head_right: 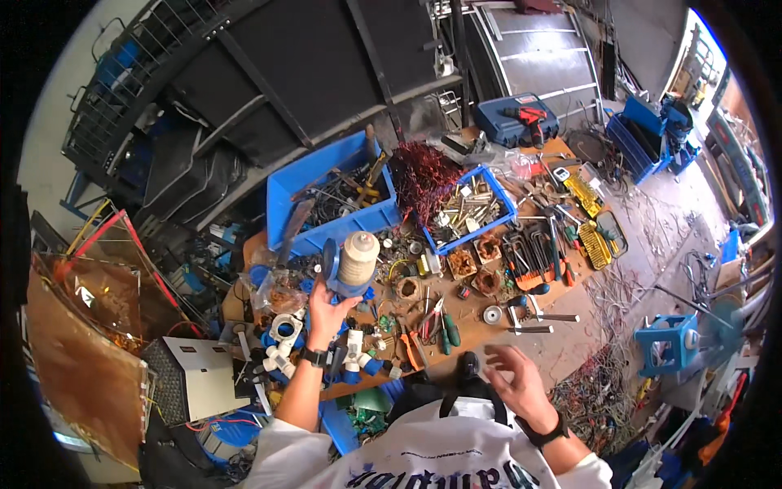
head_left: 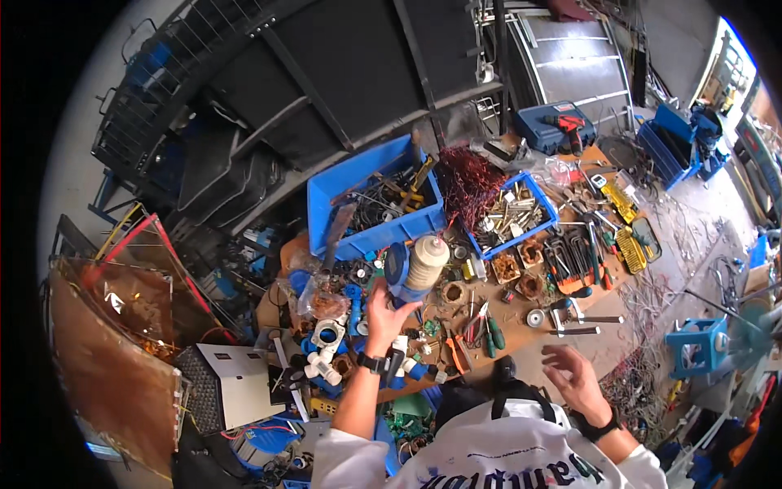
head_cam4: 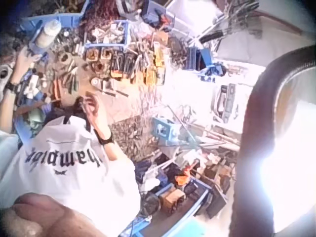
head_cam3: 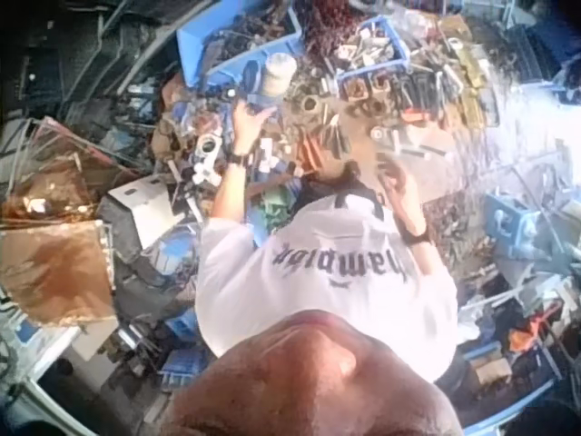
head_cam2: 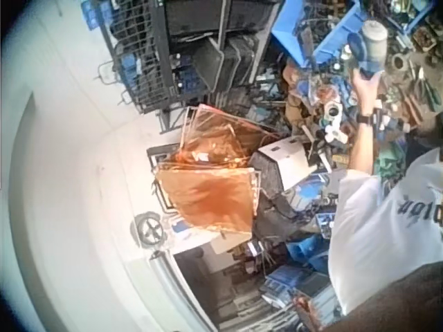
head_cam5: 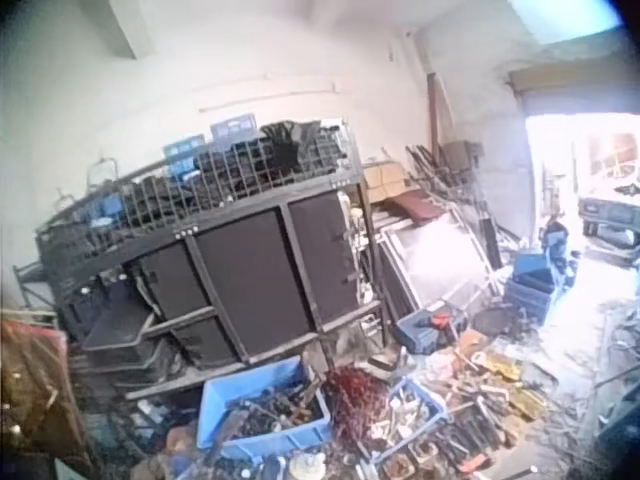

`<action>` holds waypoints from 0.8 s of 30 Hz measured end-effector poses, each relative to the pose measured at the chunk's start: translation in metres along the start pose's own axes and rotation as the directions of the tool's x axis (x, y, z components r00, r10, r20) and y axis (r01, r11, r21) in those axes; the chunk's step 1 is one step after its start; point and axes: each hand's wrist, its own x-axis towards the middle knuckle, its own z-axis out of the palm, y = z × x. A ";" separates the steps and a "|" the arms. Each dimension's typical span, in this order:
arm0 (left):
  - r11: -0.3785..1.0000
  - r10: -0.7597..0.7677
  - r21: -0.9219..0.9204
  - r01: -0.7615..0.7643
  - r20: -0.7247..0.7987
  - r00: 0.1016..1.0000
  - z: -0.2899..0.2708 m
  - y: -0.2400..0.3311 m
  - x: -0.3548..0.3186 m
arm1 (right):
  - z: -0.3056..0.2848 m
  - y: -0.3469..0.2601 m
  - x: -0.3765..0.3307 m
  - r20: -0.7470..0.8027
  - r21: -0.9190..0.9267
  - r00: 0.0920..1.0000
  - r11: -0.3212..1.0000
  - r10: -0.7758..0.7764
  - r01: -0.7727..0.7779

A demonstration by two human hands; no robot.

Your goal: The person assembles a plumbing fixture by connecting a blue PVC elbow to a white PVC fitting. They then attach a larger blue PVC pipe section to the assembly. Finally, they use a screwdriver to tighten a screw on the blue pipe section to secure the components together.

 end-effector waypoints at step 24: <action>0.964 0.086 0.227 -0.140 0.232 0.969 0.143 0.174 -0.071 | -0.001 -0.037 0.061 -0.047 0.739 0.934 0.616 -0.354 0.271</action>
